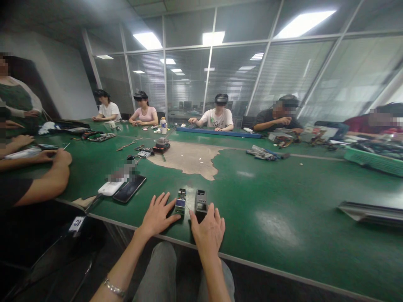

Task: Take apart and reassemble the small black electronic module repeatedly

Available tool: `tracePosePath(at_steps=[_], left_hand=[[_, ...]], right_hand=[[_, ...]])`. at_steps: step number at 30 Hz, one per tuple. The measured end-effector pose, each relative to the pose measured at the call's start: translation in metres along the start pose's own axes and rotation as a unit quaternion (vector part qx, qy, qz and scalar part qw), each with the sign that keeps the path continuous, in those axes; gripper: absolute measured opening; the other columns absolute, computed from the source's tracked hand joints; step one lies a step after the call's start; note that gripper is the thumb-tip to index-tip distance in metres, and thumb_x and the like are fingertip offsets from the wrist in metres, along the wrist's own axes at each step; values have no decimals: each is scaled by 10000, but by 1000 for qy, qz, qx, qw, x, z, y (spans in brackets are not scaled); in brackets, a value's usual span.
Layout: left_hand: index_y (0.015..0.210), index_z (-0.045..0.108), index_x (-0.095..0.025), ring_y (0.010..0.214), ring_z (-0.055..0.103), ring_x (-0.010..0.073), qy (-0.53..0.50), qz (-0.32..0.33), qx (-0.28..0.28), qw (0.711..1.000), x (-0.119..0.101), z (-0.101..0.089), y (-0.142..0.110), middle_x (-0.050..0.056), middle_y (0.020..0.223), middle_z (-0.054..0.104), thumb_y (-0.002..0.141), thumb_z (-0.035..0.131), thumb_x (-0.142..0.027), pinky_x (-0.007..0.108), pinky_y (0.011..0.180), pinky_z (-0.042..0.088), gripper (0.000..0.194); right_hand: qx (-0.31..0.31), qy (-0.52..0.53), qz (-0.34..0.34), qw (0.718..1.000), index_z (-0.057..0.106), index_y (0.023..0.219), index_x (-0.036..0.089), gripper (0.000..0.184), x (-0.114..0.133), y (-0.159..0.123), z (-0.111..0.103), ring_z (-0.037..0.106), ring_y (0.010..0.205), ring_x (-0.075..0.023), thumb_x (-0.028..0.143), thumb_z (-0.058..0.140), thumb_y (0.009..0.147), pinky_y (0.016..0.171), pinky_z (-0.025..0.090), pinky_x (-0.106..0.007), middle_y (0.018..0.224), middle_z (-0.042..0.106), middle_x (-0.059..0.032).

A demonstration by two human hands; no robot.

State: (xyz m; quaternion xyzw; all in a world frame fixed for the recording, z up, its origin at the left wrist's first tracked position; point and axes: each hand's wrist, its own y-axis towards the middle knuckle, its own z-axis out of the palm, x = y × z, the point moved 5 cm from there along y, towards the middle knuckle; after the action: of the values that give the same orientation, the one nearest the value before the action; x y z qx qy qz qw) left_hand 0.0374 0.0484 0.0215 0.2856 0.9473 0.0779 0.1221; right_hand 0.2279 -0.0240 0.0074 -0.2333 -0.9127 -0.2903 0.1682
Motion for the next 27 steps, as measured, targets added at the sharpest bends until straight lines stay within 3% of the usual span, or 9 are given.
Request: tracePosePath(at_steps=[3, 6, 17, 27], left_hand=[[1490, 413, -236, 1465, 239, 335, 3, -5, -2, 1000, 1, 1, 0, 128, 1570, 350, 892, 266, -799, 583, 1180, 140, 834], [1489, 415, -252, 1467, 236, 329, 2, -2, -2, 1000, 0, 2, 0, 114, 1575, 344, 900, 263, -791, 582, 1181, 144, 812], [1481, 422, -294, 1470, 233, 325, 4, -3, -4, 1000, 1, 4, 1, 97, 1580, 339, 911, 266, -776, 584, 1179, 146, 763], [1476, 432, -294, 1460, 249, 332, 7, -6, -2, 1000, 1, 4, 1, 97, 1576, 347, 917, 281, -764, 589, 1171, 160, 745]], right_hand=[[-16, 15, -3, 1000, 323, 1459, -44, 973, -2, -1, -1, 406, 1345, -358, 678, 478, 825, 1095, 269, -458, 1397, 490, -283], [-31, 38, -8, 999, 322, 1459, -43, 984, -2, -1, -4, 408, 1342, -357, 696, 469, 826, 1086, 286, -454, 1410, 476, -288], [-45, 79, -4, 996, 456, 1380, 43, 800, -3, -2, -9, 533, 1202, -337, 644, 488, 853, 1037, 329, -452, 1297, 600, -213], [-30, 28, -16, 999, 537, 1308, 58, 716, -2, -2, -7, 551, 1181, -328, 627, 467, 880, 1049, 316, -457, 1258, 613, -228]])
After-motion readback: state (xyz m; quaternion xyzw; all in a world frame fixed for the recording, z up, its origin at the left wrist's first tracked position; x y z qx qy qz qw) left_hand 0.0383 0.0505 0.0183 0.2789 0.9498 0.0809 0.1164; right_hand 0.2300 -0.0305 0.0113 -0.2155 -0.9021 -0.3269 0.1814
